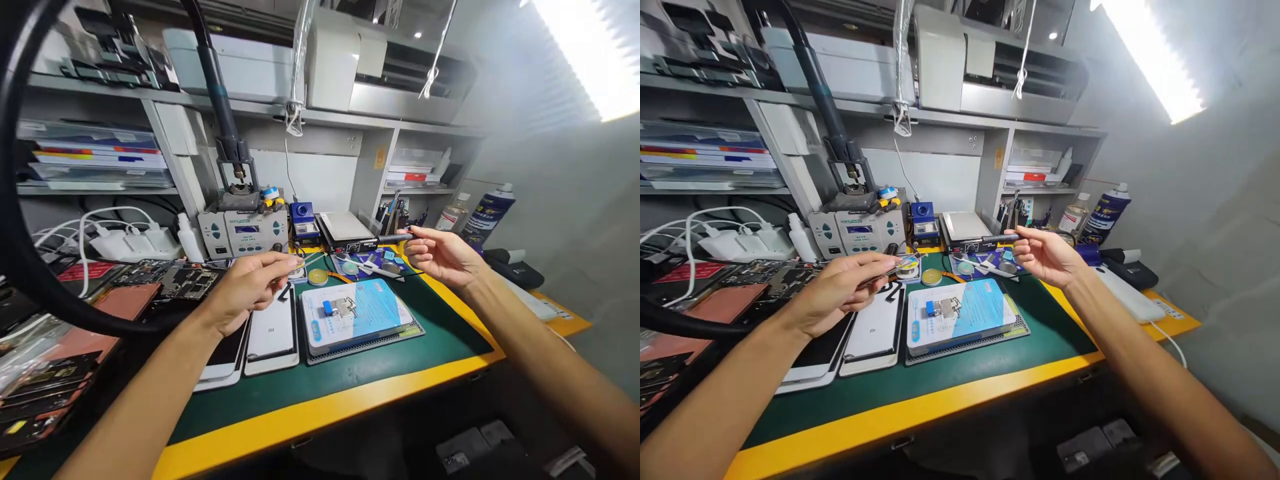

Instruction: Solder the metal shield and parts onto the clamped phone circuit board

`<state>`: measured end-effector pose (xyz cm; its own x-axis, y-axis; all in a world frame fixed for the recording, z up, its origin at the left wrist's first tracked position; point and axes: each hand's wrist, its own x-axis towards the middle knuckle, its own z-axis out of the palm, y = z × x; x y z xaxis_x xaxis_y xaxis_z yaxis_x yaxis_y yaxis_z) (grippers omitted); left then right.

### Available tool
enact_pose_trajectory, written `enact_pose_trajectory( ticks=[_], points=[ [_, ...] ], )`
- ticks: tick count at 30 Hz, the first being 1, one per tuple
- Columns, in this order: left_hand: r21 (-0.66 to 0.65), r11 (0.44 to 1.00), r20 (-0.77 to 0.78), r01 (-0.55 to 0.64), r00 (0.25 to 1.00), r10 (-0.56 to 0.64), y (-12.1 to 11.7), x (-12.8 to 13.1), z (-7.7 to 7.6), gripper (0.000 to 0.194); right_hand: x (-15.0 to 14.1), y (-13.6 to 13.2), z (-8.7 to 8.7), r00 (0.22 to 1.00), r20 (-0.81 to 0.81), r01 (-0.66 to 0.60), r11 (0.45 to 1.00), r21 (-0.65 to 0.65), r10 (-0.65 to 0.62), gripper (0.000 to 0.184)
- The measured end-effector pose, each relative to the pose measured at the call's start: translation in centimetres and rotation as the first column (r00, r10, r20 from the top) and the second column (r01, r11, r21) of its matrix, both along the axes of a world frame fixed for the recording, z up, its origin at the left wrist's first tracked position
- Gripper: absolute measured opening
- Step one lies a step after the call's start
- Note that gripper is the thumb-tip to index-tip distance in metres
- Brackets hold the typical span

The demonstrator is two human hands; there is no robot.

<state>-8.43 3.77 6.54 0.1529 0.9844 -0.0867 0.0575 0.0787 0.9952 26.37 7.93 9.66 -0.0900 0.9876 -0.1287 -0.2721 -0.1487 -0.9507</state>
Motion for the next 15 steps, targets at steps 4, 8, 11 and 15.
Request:
enact_pose_trajectory(
  ticks=[4,8,11,15],
  points=[
    [-0.055,0.996,0.006,0.077,0.997,-0.077,0.6,0.6,1.0,0.024,0.9,0.3,-1.6,0.987,-0.086,-0.144,0.987,-0.074,0.137,0.021],
    [-0.126,0.984,-0.010,0.126,0.992,-0.128,1.1,1.7,1.0,0.030,0.6,1.5,-2.5,0.957,-0.100,-0.284,0.947,-0.148,0.272,0.023],
    [-0.183,0.968,-0.022,0.170,0.984,-0.177,1.2,2.4,0.4,0.037,0.0,1.8,-3.6,0.940,-0.096,-0.339,0.925,-0.169,0.327,0.025],
    [-0.240,0.948,-0.054,0.207,0.973,-0.226,1.2,2.7,-0.6,0.038,-0.6,1.4,-5.4,0.946,-0.097,-0.320,0.936,-0.144,0.309,0.027]
  ],
)
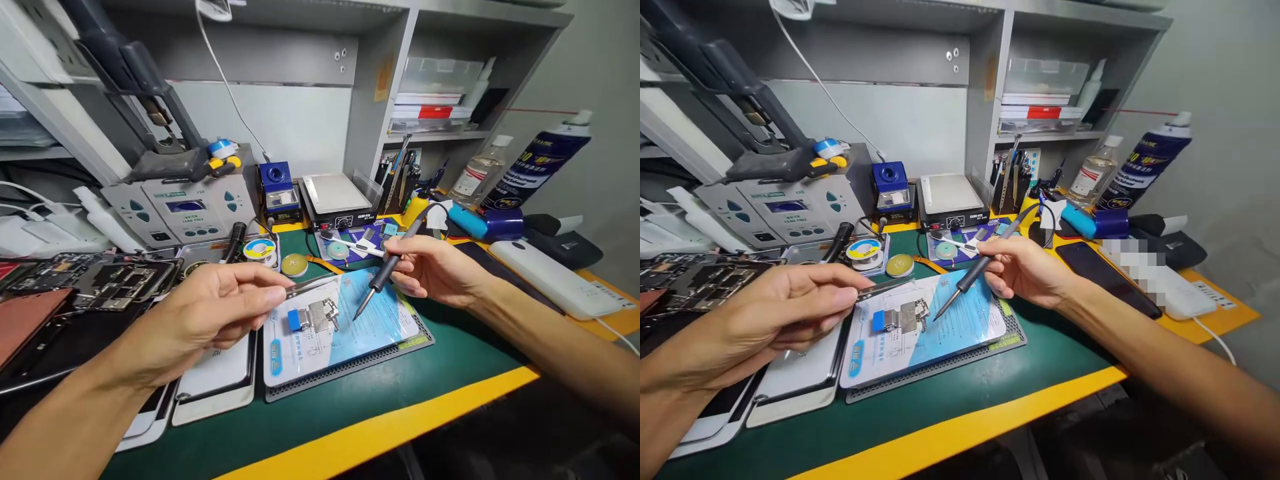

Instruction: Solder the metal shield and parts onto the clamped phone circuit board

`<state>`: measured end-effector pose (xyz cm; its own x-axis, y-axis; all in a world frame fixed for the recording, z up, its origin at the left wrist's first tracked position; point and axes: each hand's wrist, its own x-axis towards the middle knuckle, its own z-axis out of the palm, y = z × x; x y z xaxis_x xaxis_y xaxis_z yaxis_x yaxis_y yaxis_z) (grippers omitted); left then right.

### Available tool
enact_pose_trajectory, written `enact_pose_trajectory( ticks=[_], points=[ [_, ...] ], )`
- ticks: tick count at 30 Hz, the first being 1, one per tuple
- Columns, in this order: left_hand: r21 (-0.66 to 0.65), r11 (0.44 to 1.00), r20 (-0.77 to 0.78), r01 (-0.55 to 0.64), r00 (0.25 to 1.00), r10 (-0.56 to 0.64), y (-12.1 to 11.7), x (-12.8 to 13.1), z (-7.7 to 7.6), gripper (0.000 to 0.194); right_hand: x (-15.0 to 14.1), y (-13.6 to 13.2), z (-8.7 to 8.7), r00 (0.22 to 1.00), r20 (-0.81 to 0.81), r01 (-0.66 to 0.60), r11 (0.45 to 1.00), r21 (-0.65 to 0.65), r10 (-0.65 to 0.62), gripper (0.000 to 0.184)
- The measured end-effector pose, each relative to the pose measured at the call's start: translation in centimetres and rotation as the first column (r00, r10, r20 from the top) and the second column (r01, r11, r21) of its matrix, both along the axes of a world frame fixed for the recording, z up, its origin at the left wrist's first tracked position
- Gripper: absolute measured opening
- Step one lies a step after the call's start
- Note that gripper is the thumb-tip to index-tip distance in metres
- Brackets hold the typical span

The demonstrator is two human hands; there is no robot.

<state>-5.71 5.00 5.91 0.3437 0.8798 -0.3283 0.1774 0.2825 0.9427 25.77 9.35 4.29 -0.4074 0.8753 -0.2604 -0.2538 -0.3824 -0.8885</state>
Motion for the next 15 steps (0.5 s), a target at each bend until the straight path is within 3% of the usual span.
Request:
enact_pose_trajectory(
  ticks=[2,4,6,10,12,15],
  points=[
    [0.088,0.996,-0.104,0.018,0.995,-0.009,-0.2,0.0,-0.4,0.036,0.0,-0.3,-0.5,1.000,0.007,0.013,1.000,0.010,-0.013,0.019],
    [0.272,0.962,-0.238,0.032,0.971,0.035,-0.6,-0.1,-0.6,0.031,0.0,-0.4,-0.8,0.999,0.024,0.021,1.000,0.021,-0.022,0.015],
    [0.428,0.903,-0.318,0.040,0.942,0.109,-1.2,-0.3,-0.9,0.024,0.0,-0.6,-0.9,0.999,0.048,0.020,0.999,0.027,-0.021,0.021],
    [0.569,0.821,-0.398,0.044,0.888,0.229,-2.1,-0.6,-1.6,0.017,-0.3,-1.0,-1.0,0.994,0.109,0.014,0.997,0.075,-0.022,0.033],
    [0.663,0.743,-0.447,0.092,0.845,0.294,-2.5,-0.7,-1.8,0.017,-0.5,-1.3,-1.0,0.991,0.128,0.027,0.994,0.104,-0.040,0.033],
    [0.795,0.568,-0.488,0.213,0.780,0.390,-3.1,-0.5,-2.1,0.014,-0.7,-1.6,-0.8,0.989,0.133,0.055,0.993,0.109,-0.069,0.023]
  ],
)
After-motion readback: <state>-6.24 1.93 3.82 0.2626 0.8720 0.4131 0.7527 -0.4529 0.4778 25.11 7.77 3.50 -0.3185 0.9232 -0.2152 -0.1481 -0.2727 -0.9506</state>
